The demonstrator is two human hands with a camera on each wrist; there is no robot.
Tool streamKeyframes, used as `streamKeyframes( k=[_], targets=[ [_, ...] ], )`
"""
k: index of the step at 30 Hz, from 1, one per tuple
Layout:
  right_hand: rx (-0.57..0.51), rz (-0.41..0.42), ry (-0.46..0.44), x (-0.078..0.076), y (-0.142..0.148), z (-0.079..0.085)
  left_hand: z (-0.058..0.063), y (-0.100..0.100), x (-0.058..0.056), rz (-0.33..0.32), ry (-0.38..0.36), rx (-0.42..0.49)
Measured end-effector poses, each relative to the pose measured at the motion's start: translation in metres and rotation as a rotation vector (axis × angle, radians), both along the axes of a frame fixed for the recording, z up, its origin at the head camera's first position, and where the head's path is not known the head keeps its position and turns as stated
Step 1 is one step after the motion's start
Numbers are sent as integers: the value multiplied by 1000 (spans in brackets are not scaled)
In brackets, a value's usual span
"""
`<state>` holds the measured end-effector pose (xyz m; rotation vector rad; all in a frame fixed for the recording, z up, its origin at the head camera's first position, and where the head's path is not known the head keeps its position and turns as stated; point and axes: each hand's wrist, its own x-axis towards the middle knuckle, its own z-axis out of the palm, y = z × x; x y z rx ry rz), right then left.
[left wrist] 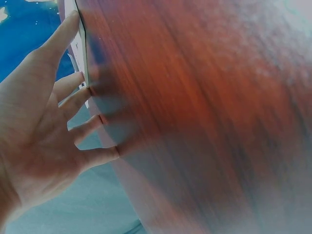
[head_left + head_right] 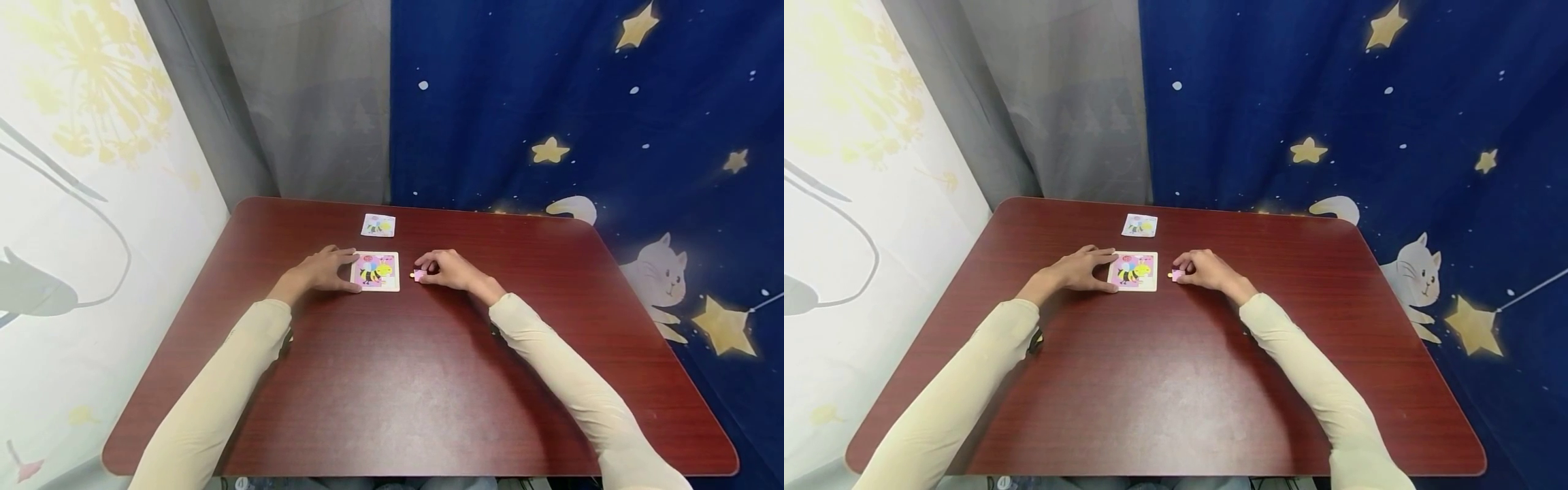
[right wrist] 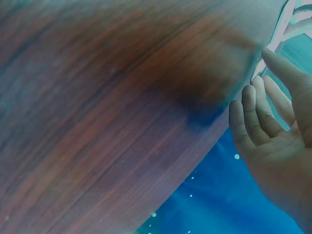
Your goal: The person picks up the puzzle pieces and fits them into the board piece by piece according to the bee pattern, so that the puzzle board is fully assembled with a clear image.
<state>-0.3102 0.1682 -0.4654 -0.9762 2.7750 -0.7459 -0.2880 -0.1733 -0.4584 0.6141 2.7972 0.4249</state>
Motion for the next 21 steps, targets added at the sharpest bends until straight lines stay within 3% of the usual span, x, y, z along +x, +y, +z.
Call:
streamKeyframes(
  k=[16, 21],
  targets=[
    [55, -38, 22, 2, -10, -3, 0, 1, -1, -5, 7, -9],
    [16, 70, 20, 2, -6, 0, -1, 0, -1, -1, 3, -9]
  ],
)
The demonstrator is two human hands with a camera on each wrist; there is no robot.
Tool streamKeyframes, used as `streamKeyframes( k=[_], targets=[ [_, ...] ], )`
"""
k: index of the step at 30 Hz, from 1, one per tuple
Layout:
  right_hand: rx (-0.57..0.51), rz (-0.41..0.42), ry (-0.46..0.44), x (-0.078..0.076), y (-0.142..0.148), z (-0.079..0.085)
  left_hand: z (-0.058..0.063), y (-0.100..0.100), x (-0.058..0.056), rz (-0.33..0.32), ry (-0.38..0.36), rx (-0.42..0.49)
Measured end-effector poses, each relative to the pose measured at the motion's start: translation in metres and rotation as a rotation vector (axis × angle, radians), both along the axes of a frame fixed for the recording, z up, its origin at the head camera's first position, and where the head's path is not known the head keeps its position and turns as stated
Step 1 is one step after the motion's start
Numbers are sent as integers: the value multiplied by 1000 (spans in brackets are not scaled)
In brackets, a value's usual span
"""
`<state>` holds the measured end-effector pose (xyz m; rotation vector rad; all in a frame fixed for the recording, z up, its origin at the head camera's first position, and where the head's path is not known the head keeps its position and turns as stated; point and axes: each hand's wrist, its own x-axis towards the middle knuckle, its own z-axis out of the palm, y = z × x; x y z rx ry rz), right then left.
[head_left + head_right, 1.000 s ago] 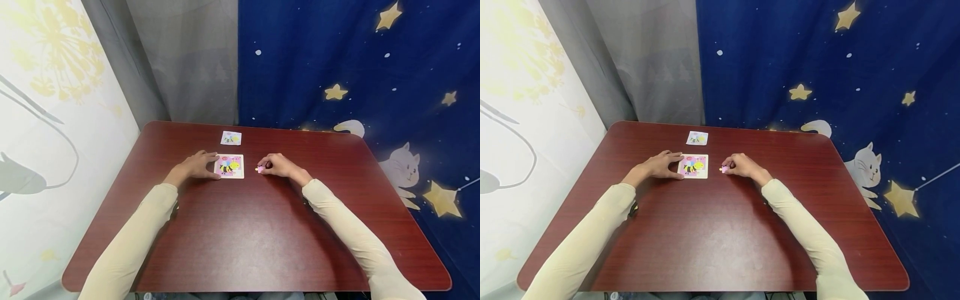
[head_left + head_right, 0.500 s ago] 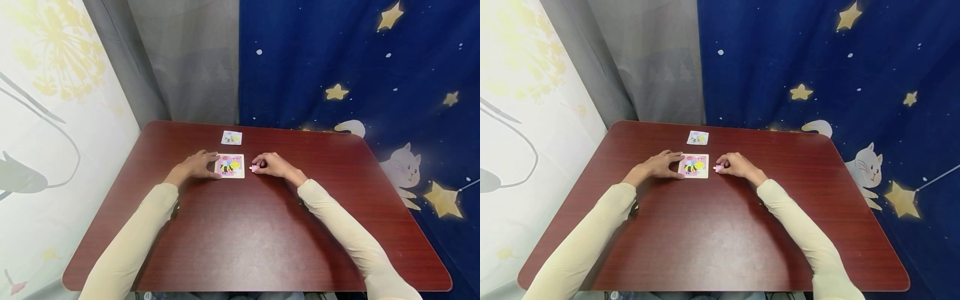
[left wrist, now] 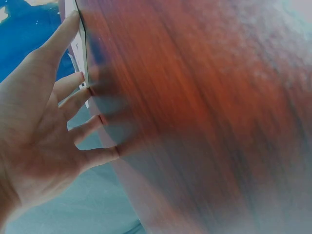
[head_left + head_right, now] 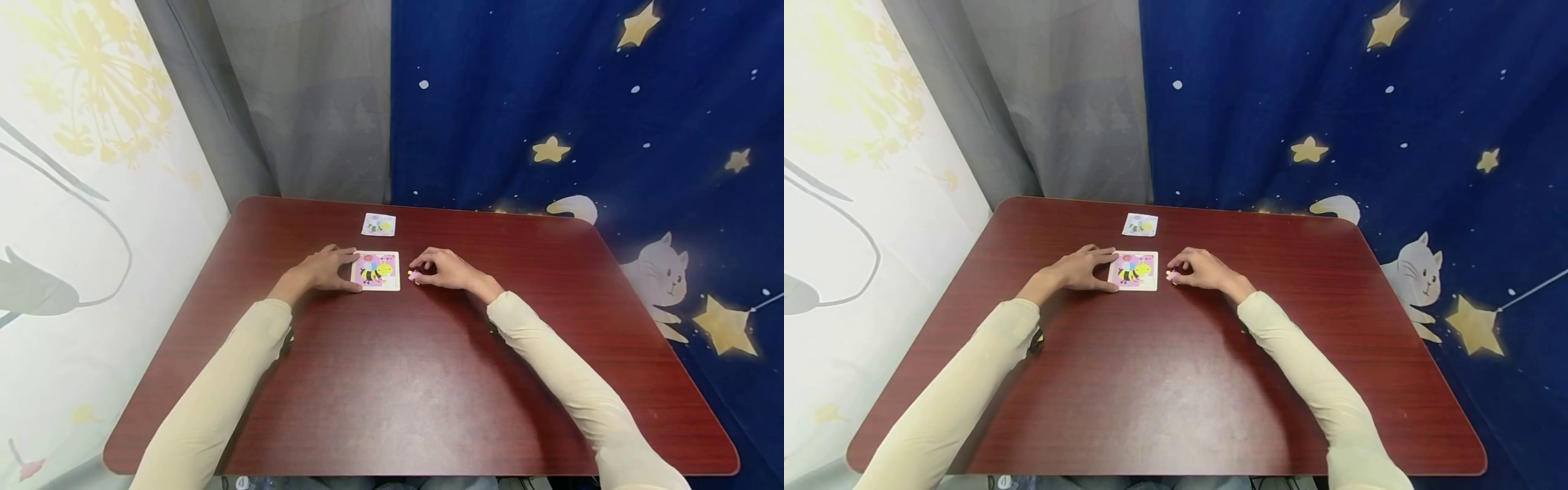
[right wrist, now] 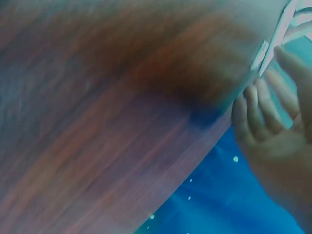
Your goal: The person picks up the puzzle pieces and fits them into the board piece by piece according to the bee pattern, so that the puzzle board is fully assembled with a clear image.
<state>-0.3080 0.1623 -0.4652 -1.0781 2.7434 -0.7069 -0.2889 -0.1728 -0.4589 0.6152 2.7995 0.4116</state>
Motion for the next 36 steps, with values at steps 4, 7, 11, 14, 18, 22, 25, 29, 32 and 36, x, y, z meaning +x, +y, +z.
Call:
streamKeyframes(
  k=[4, 7, 11, 14, 18, 22, 25, 29, 32, 36],
  targets=[
    [5, 115, -2, 0, 5, 1, 1, 1, 1, 6, -1, 7],
    [14, 144, -9, 0, 6, 1, 1, 1, 2, 5, 1, 9],
    [10, 128, -20, 0, 6, 1, 0, 0, 1, 1, 2, 1],
    [12, 108, -14, 0, 4, -1, 0, 0, 0, 1, 3, -3],
    [9, 96, 10, 0, 1, -2, 1, 1, 1, -2, 1, -6],
    [-11, 88, 19, 2, -3, 0, 2, 1, 1, -3, 0, -9],
    [-17, 84, 16, 2, -8, 3, 2, 0, 2, 0, -3, -8],
    [-22, 91, 15, 3, -14, 4, 1, 1, 1, 0, -6, -9],
    [-31, 103, 21, 3, -19, 4, 1, 1, 1, 1, -9, -11],
    [-42, 114, 22, 5, -26, 4, 1, 1, 2, 6, -10, -10]
  ],
)
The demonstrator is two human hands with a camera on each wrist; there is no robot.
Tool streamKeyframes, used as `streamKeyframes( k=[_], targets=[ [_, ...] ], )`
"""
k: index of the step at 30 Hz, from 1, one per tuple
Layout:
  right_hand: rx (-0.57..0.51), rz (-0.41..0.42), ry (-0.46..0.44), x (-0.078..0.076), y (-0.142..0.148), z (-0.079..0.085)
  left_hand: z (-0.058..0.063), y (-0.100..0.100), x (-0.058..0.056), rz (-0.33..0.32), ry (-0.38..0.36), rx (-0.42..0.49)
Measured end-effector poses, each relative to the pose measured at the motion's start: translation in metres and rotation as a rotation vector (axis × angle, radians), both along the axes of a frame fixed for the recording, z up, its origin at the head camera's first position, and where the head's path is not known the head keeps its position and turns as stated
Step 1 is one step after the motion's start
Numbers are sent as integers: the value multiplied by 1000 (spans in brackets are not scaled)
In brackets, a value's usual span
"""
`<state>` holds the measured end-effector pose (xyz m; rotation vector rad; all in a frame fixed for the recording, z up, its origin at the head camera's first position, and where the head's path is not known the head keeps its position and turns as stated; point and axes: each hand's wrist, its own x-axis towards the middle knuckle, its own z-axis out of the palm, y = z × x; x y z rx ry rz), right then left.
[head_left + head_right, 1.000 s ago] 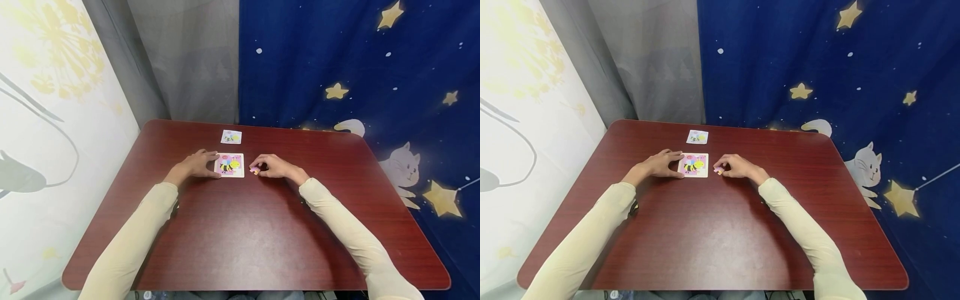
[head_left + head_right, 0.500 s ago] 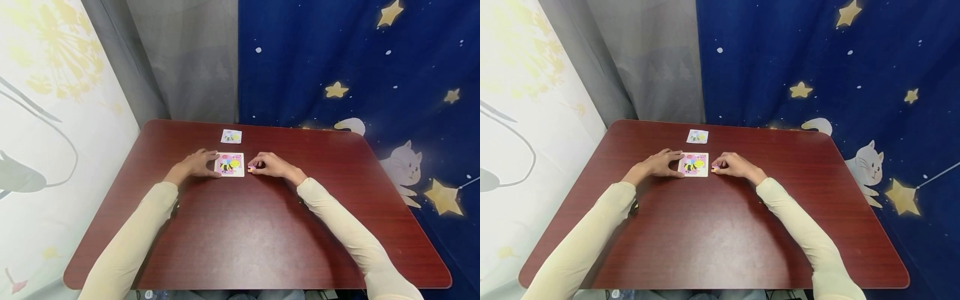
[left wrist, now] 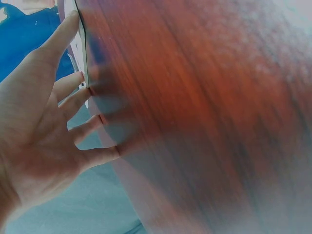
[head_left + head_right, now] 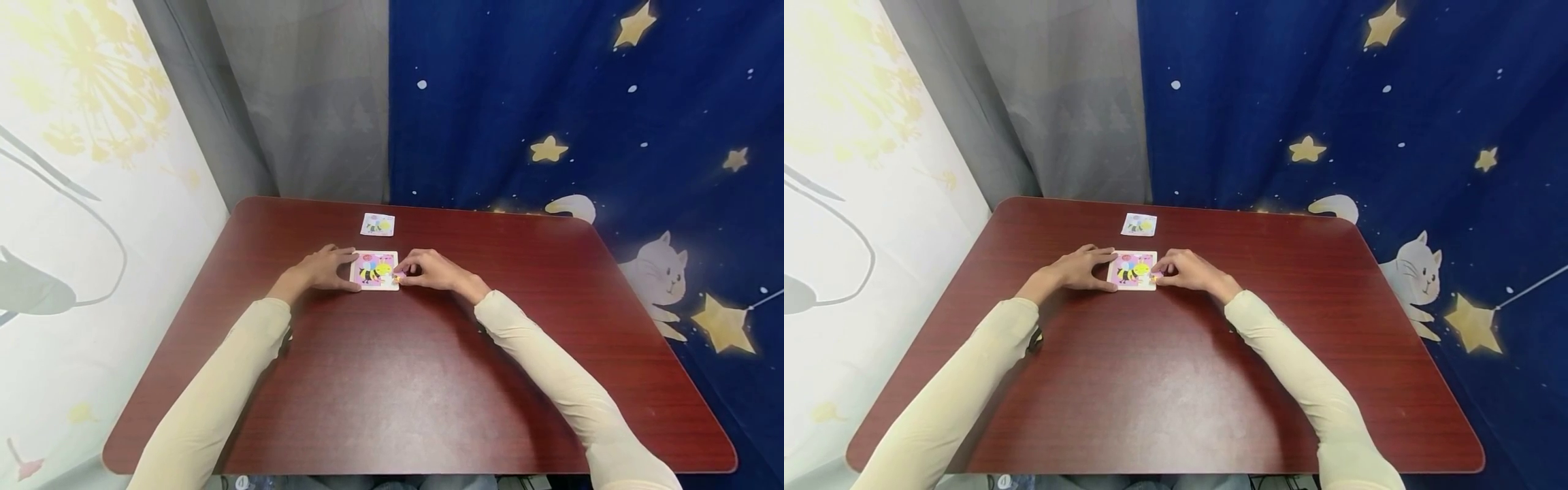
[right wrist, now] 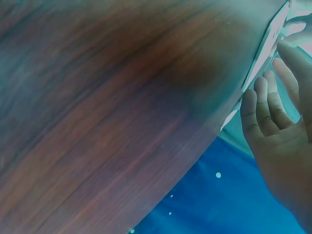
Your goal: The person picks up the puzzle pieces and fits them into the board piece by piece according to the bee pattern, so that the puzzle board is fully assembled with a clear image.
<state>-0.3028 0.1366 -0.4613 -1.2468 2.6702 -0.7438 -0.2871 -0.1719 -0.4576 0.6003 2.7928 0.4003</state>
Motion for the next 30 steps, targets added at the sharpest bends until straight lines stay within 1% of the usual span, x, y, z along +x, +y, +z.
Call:
streamKeyframes(
  k=[11, 19, 24, 30],
  targets=[
    [23, 31, -11, -1, -17, -4, 0, -1, -1, -1, 3, 0],
    [37, 46, -14, -4, -23, -8, 1, 0, 0, -2, 0, 1],
    [40, 50, -12, -5, -26, -7, 3, 1, 0, 2, -3, -3],
    [55, 36, -21, -2, -27, -5, 2, 1, 0, 0, 2, -4]
  ],
)
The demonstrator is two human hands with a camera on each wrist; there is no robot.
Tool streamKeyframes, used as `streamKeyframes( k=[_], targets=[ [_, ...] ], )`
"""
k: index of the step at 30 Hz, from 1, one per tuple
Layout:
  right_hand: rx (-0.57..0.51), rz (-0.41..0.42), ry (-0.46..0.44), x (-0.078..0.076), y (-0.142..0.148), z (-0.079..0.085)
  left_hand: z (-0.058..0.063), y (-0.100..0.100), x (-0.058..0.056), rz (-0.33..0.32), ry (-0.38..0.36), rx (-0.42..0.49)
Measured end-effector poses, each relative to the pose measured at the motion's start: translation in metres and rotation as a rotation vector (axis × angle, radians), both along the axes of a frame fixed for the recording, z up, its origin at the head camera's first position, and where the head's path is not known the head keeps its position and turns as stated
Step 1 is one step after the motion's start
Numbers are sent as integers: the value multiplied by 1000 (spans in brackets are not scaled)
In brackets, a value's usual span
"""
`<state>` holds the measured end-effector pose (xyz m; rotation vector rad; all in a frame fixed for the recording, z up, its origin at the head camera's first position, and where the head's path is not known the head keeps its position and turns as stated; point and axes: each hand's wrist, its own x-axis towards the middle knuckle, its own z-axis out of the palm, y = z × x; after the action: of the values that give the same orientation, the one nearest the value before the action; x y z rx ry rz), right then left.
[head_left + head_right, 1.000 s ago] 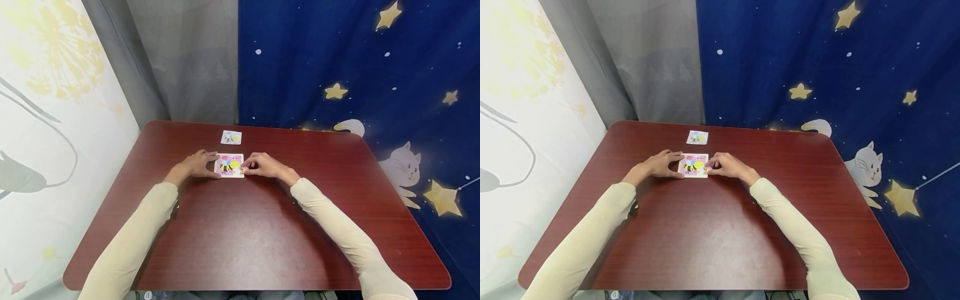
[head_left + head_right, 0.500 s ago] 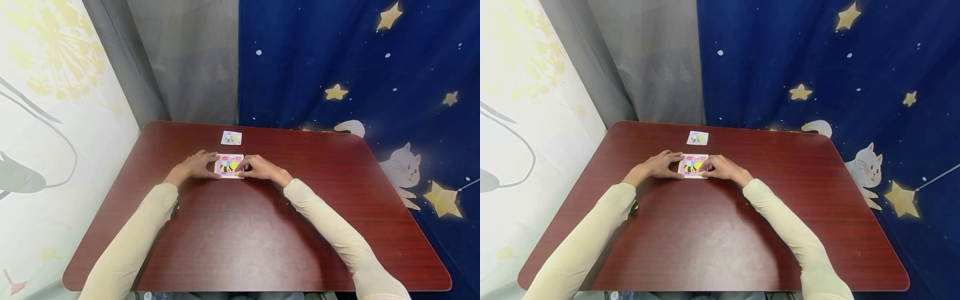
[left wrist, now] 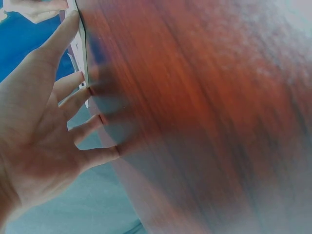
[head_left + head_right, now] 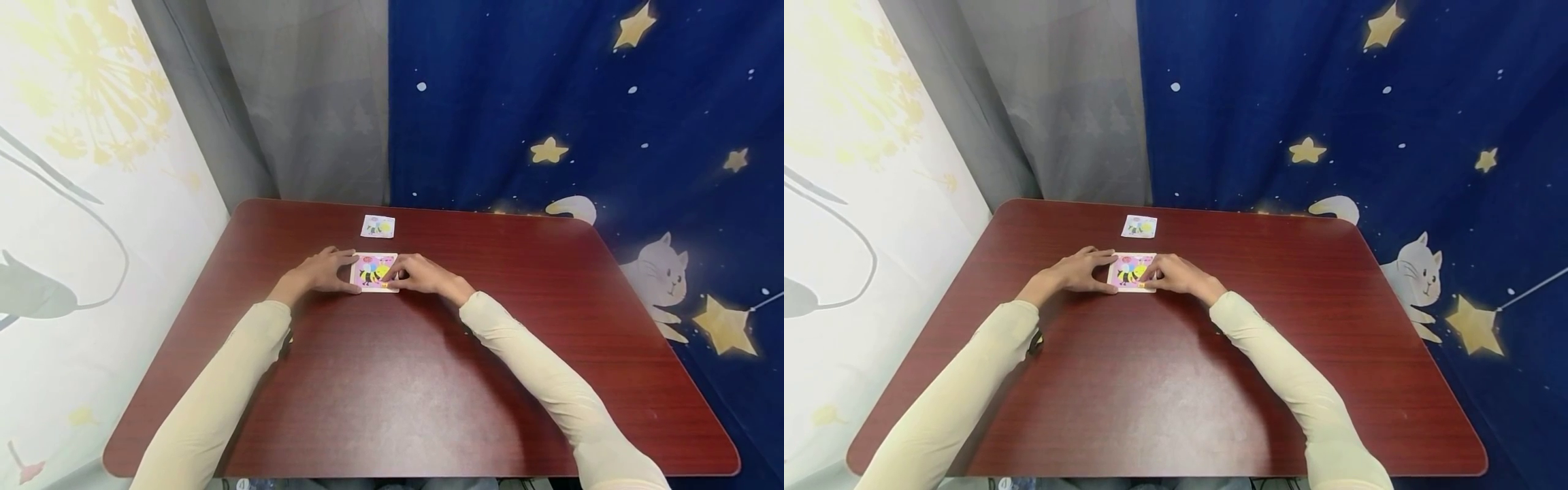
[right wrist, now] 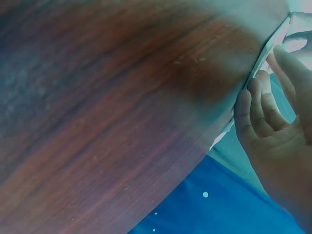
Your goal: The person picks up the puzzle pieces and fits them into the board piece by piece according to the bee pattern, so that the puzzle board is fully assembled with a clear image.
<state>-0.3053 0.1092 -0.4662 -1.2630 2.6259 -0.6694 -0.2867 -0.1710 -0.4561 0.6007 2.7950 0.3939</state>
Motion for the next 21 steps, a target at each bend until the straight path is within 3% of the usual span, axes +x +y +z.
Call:
streamKeyframes(
  k=[8, 21],
  targets=[
    [31, -36, 44, 7, -2, -3, -2, -1, 2, 7, 3, 8],
    [23, -16, 51, 9, 2, -1, -3, -2, 1, 8, -10, 15]
  ],
)
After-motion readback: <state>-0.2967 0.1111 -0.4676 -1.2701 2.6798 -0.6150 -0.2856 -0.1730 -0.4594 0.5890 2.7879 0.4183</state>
